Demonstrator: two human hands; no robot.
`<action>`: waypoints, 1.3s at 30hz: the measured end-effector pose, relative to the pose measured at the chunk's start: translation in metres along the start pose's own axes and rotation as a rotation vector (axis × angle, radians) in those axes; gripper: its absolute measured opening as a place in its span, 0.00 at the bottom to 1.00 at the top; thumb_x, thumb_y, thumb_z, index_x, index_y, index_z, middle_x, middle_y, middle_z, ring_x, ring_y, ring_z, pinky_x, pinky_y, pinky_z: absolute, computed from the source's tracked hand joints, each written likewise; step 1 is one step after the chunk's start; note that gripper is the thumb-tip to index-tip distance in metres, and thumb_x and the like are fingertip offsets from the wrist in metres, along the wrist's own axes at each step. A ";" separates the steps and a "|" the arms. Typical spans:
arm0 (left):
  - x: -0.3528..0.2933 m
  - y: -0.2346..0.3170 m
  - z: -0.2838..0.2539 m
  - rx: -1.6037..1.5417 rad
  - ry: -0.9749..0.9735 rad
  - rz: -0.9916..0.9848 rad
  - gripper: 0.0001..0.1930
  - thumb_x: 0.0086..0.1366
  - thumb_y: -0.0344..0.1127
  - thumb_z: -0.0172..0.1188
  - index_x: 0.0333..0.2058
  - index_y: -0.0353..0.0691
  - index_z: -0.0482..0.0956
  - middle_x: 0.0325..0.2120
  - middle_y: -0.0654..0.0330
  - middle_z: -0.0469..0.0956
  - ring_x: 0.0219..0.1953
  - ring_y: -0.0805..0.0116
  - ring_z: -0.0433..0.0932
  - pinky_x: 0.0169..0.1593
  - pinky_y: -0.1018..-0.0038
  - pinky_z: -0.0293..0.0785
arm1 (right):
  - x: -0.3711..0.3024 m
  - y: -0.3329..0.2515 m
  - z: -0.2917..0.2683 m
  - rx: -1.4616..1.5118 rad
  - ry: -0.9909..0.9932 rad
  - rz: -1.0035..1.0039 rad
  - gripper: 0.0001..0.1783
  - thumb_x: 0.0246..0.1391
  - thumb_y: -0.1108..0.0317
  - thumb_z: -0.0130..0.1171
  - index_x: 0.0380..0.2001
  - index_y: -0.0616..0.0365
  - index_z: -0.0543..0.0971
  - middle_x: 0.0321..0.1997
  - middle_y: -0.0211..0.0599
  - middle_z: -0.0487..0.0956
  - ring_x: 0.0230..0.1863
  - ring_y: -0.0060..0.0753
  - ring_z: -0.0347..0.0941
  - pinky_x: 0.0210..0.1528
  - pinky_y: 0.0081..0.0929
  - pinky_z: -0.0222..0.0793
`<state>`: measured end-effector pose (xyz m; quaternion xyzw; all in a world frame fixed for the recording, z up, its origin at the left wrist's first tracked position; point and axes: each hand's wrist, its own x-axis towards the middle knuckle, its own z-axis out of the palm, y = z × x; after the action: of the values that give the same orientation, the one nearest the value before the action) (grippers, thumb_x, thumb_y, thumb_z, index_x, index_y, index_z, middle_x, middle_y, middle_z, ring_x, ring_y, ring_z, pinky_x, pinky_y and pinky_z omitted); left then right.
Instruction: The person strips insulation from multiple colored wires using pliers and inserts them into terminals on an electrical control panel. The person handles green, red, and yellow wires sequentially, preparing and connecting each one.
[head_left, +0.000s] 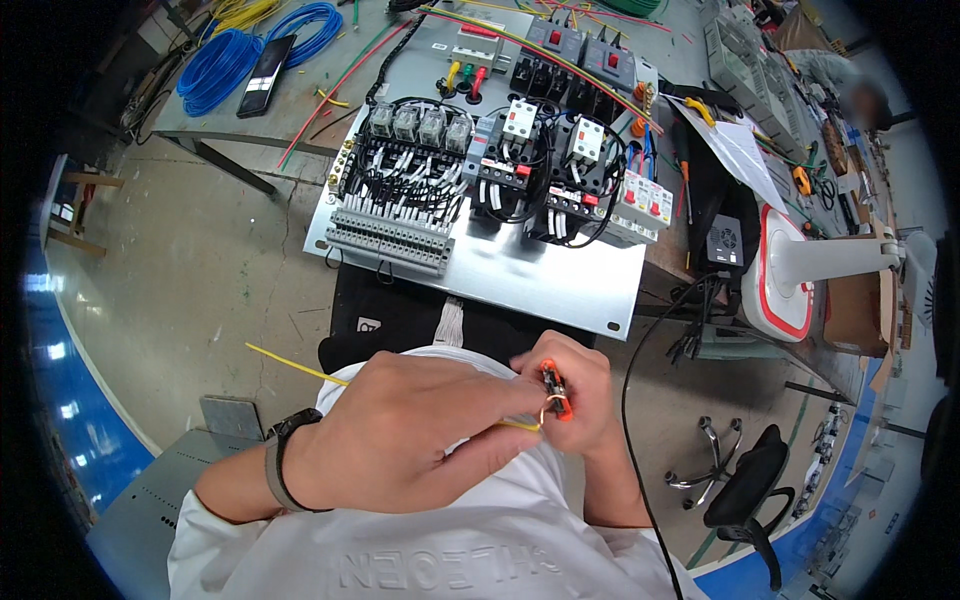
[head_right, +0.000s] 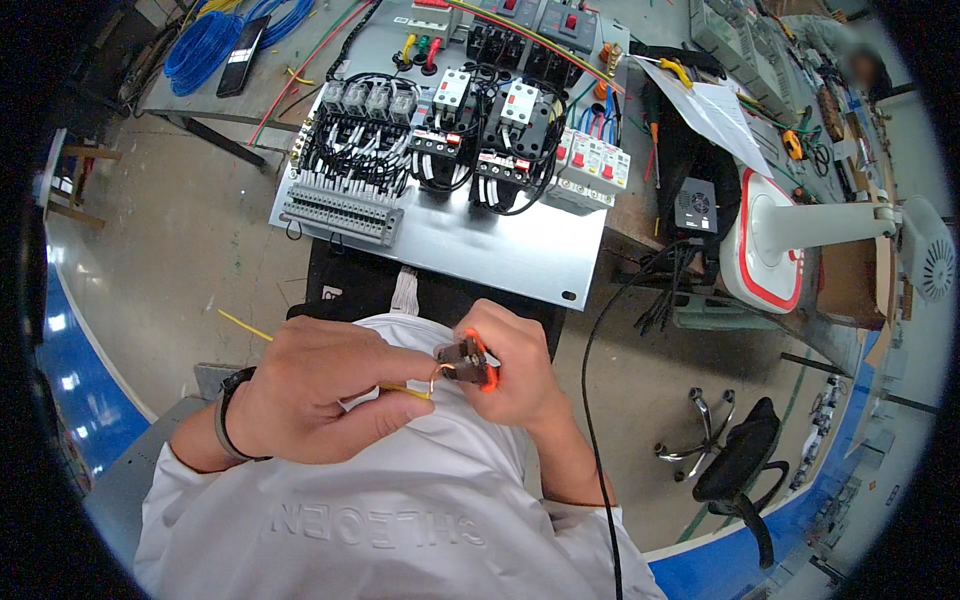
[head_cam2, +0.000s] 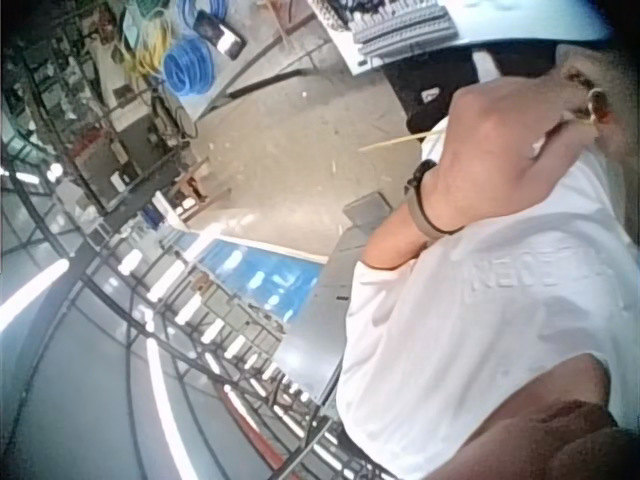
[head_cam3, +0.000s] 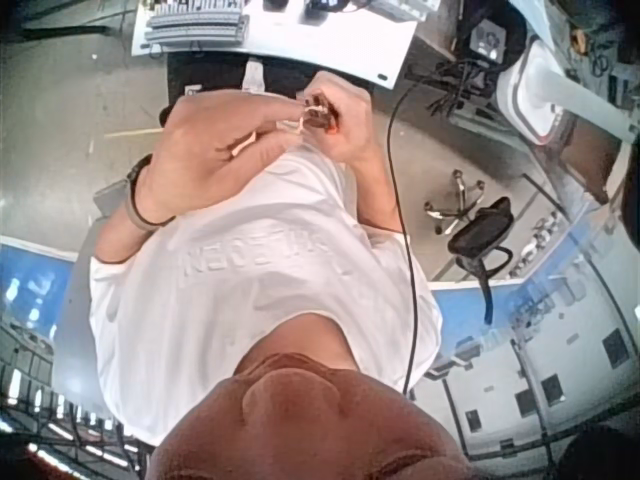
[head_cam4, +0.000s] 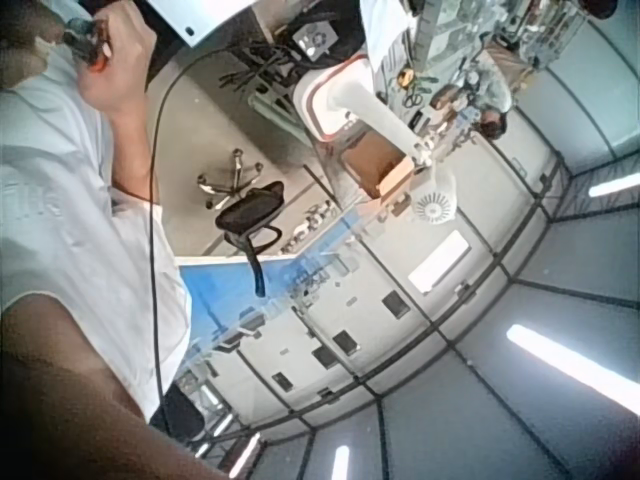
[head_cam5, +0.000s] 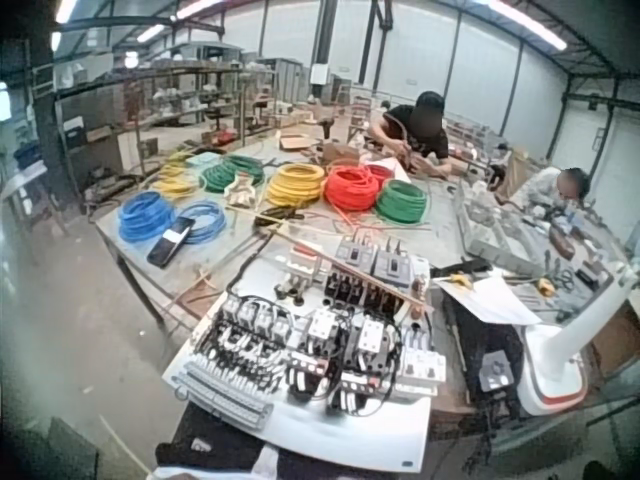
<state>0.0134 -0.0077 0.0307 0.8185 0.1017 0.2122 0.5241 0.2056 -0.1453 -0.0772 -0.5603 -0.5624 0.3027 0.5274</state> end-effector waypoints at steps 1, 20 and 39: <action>0.000 0.000 0.000 0.002 0.002 0.002 0.13 0.61 0.29 0.76 0.45 0.36 0.88 0.22 0.58 0.81 0.20 0.63 0.77 0.26 0.68 0.70 | 0.001 -0.003 0.001 0.003 0.002 0.018 0.08 0.38 0.75 0.61 0.26 0.62 0.75 0.24 0.39 0.75 0.26 0.35 0.72 0.30 0.29 0.67; 0.003 0.000 0.028 0.047 0.192 -0.010 0.06 0.67 0.25 0.70 0.42 0.36 0.86 0.24 0.56 0.81 0.21 0.60 0.79 0.26 0.68 0.73 | 0.017 0.022 0.027 -0.443 0.597 -0.166 0.18 0.57 0.70 0.73 0.24 0.59 0.70 0.20 0.35 0.67 0.18 0.33 0.62 0.21 0.29 0.57; -0.002 -0.005 0.012 0.137 0.104 0.087 0.07 0.66 0.27 0.72 0.42 0.36 0.86 0.20 0.58 0.79 0.19 0.60 0.79 0.23 0.68 0.70 | 0.009 0.005 0.018 -0.220 0.270 -0.072 0.16 0.47 0.78 0.73 0.24 0.59 0.72 0.20 0.37 0.69 0.18 0.35 0.65 0.22 0.30 0.61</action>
<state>0.0177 -0.0161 0.0209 0.8439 0.1075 0.2695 0.4512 0.1920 -0.1315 -0.0841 -0.6296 -0.5358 0.1423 0.5443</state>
